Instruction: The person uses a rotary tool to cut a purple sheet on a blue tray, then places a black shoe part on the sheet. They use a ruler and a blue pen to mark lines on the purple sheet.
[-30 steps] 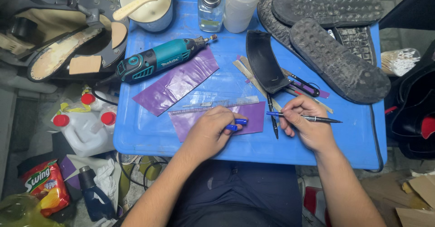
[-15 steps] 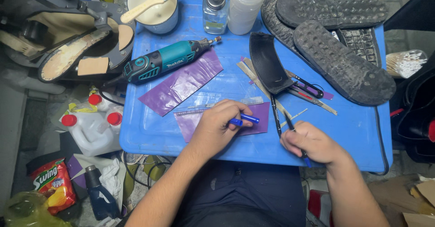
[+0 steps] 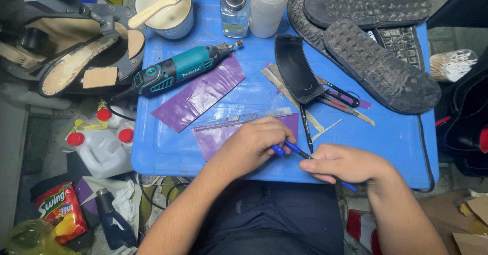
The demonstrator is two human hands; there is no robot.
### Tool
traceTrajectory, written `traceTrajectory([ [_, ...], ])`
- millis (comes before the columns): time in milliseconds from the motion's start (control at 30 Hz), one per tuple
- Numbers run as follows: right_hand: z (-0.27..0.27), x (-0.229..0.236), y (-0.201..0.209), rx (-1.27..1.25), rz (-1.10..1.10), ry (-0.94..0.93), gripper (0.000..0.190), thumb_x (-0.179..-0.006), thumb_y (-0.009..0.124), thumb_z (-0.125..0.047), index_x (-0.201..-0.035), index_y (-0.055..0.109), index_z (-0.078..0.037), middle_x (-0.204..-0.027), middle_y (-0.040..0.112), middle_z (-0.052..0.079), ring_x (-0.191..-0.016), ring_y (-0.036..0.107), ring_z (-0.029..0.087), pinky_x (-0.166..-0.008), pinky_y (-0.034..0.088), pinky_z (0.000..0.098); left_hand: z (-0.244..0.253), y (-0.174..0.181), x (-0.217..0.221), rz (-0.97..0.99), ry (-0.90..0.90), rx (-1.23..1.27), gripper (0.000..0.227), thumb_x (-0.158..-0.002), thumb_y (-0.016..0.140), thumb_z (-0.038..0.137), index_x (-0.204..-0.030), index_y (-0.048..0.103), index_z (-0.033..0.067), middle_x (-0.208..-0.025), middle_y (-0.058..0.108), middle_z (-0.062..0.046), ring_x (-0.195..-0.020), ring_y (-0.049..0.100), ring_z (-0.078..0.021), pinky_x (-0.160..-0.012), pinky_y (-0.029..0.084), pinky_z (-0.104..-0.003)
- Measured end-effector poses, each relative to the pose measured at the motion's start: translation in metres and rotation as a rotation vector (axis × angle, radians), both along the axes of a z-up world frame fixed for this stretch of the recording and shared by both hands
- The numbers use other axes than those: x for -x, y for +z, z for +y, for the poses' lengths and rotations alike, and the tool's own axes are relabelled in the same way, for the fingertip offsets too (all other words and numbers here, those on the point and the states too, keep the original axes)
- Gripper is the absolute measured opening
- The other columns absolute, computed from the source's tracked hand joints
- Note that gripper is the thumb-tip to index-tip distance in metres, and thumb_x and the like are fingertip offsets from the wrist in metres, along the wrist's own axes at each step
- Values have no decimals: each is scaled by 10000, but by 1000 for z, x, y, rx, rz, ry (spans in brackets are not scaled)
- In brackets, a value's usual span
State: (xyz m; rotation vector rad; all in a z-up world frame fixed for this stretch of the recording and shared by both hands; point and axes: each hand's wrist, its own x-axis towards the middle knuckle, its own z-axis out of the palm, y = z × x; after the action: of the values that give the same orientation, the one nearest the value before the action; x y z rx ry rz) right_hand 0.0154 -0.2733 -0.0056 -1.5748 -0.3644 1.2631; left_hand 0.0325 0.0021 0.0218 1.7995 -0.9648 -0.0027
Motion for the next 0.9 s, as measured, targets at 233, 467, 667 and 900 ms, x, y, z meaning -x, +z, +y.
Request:
traceTrajectory([
  [233, -7, 1, -12, -5, 23, 16, 631, -1026, 522, -437, -495, 536, -95, -447, 432, -35, -431, 388, 86, -432, 296, 283, -14, -2, 0, -77, -59, 47, 172, -727, 759, 9, -873, 681, 56, -914, 704, -35, -912, 673, -237, -791, 559, -365],
  [467, -8, 3, 15, -92, -89, -186, 446, -1019, 576, -344, -675, 594, -62, -616, 525, -12, -574, 484, 83, -539, 405, 265, -13, 18, 0, -178, -38, 156, 297, -786, 759, 159, -897, 518, 26, -1102, 642, -157, -980, 620, -375, -815, 509, -438],
  [667, 31, 8, 45, 444, -1039, -529, 345, -739, 870, -217, -787, 613, 8, -729, 533, 50, -663, 515, 141, -601, 433, 297, 1, 7, -1, 37, 288, -222, 215, -989, 638, 204, -1093, 567, 30, -1027, 636, -156, -980, 644, -385, -824, 497, -471],
  [900, 42, 17, 39, 405, -850, -759, 243, -798, 824, -63, -1007, 702, -43, -697, 491, 72, -707, 580, 120, -667, 477, 294, 27, -4, -9, -38, 333, -207, 199, -958, 644, 147, -1139, 645, 66, -1009, 633, -135, -969, 648, -355, -801, 523, -449],
])
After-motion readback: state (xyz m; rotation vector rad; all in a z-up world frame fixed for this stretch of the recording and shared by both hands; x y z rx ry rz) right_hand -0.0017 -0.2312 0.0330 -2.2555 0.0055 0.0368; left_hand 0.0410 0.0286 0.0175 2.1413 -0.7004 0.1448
